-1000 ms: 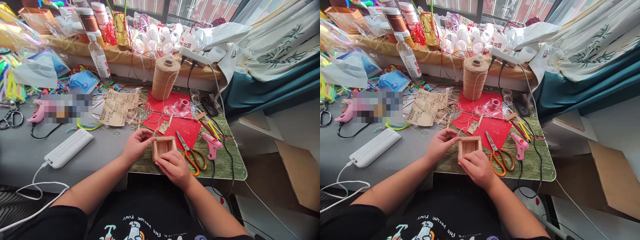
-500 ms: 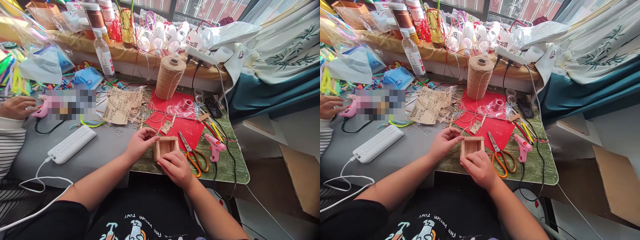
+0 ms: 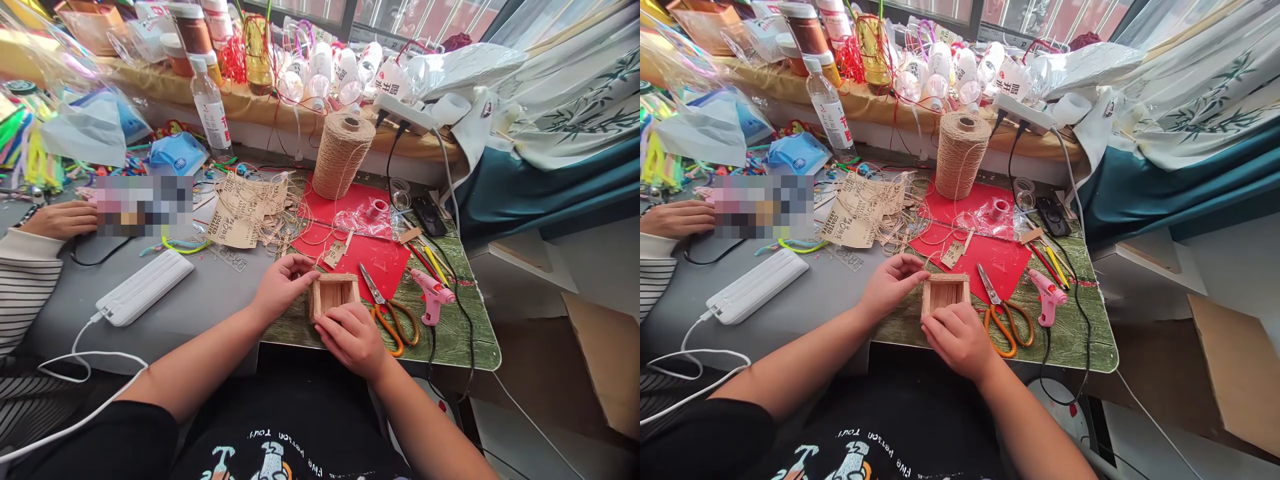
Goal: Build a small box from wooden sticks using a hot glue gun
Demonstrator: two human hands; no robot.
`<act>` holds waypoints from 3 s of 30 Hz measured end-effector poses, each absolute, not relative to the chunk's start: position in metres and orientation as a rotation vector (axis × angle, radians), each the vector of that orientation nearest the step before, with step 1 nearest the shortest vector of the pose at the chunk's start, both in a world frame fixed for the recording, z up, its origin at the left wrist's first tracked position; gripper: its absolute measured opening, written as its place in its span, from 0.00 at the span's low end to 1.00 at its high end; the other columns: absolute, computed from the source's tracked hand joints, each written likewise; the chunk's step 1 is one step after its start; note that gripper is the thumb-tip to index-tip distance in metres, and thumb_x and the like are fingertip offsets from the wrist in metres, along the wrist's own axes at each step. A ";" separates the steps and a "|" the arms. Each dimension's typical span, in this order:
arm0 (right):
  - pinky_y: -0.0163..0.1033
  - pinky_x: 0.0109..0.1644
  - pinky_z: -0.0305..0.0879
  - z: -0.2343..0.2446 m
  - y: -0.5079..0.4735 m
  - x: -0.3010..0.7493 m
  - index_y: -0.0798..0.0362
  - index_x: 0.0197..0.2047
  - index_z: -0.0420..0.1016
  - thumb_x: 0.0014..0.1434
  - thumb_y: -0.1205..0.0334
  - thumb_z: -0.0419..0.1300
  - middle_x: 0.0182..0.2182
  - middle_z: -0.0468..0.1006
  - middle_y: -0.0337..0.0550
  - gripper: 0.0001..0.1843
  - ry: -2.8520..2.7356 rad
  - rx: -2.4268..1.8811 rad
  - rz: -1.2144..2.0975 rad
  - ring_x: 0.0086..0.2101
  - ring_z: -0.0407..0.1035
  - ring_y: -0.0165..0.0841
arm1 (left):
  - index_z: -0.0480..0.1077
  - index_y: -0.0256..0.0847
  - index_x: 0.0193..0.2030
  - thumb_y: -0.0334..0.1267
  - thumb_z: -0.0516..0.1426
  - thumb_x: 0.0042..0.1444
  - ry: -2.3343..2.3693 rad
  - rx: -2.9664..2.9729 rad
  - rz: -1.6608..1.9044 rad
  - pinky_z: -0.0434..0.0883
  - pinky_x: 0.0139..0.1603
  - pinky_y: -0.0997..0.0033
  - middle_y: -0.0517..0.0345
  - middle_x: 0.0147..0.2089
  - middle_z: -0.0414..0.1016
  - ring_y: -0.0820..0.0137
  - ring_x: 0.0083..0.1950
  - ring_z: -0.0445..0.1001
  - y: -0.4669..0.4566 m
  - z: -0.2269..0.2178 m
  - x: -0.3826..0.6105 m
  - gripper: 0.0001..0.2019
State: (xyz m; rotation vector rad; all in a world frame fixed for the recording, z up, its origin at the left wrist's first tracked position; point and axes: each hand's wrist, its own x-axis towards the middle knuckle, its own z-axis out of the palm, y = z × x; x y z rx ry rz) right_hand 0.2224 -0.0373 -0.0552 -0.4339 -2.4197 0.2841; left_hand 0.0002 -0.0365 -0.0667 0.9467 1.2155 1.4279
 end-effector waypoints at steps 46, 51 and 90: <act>0.50 0.45 0.70 -0.047 -0.037 0.216 0.54 0.64 0.70 0.66 0.69 0.65 0.41 0.81 0.50 0.23 -2.475 -0.508 0.363 0.39 0.70 0.42 | 0.75 0.41 0.47 0.44 0.69 0.58 1.193 1.000 1.421 0.75 0.51 0.66 0.55 0.44 0.79 0.68 0.46 0.78 -0.031 -0.079 0.002 0.15; 0.51 0.46 0.71 -0.044 -0.038 0.215 0.55 0.67 0.68 0.68 0.66 0.64 0.43 0.80 0.51 0.25 -2.514 -0.574 0.350 0.41 0.70 0.43 | 0.75 0.41 0.47 0.44 0.69 0.58 1.196 0.995 1.416 0.74 0.52 0.66 0.56 0.44 0.79 0.68 0.46 0.78 -0.031 -0.079 0.002 0.15; 0.55 0.50 0.71 -0.035 -0.038 0.202 0.58 0.72 0.62 0.70 0.56 0.61 0.44 0.78 0.53 0.32 -2.697 -0.818 0.304 0.43 0.70 0.47 | 0.75 0.39 0.45 0.43 0.71 0.55 1.133 0.865 1.433 0.74 0.53 0.65 0.55 0.44 0.79 0.68 0.45 0.78 -0.031 -0.075 0.004 0.16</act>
